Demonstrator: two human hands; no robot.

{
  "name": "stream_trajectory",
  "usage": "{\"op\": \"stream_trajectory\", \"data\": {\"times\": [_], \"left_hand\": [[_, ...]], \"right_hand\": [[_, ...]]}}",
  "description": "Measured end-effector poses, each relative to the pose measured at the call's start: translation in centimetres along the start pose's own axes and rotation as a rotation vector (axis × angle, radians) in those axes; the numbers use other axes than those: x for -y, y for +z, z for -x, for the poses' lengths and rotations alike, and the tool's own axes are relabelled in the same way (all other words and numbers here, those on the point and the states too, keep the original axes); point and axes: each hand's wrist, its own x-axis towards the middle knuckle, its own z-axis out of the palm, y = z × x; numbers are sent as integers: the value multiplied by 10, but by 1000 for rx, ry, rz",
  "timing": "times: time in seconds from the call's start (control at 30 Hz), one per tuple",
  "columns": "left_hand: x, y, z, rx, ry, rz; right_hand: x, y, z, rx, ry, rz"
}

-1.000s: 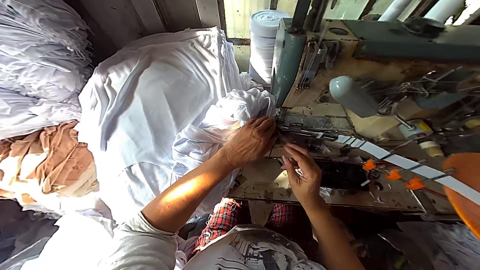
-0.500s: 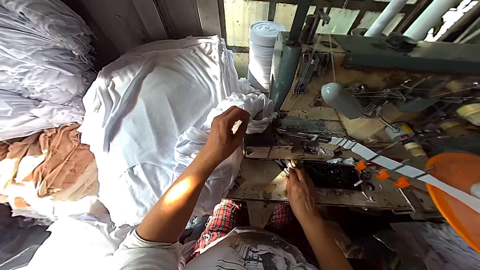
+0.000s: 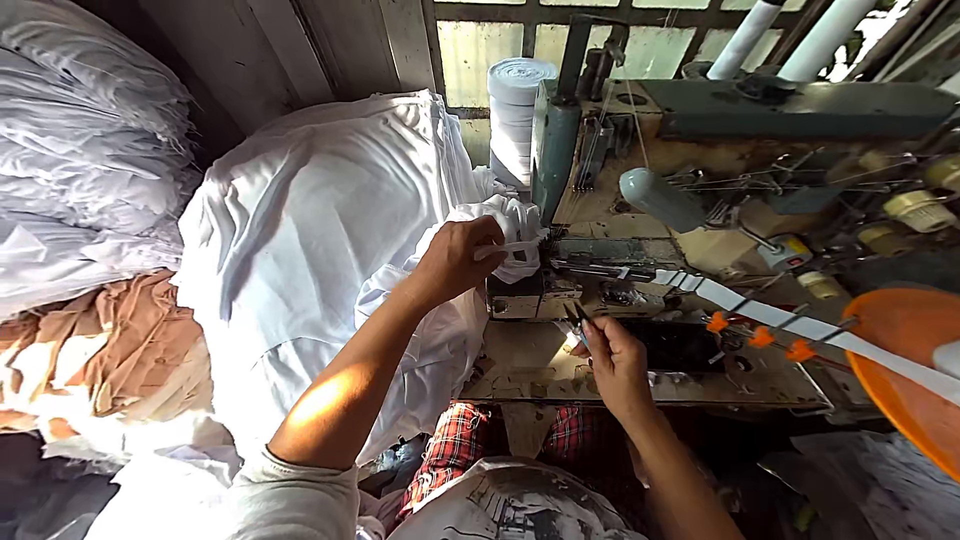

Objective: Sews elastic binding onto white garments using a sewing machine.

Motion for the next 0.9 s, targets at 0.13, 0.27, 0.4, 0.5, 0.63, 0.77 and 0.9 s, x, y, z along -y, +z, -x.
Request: {"op": "stream_trajectory", "data": {"times": [0.13,0.27,0.4,0.5,0.63,0.77,0.9], "left_hand": [[-2,21,15,-75,-104,439],[-10,29,25,-156,-215,797],[-15,32,27,-154,-202,856],[-14,35,28,-135,-186,845],[-11,37,30,-123,-174,806],[-5,31,37,-178,-83,536],[14,0,68,-300,-200,-78]], "right_hand": [[30,4,-40,149,-4,146],[49,25,-68,137,-92,416],[57,46,-82,139,-47,487],[56,51,-86,108,-20,449],[53,52,-88,133,-53,489],[38,52,-84,46,-226,434],[14,35,-33,-14,-197,406]]}}
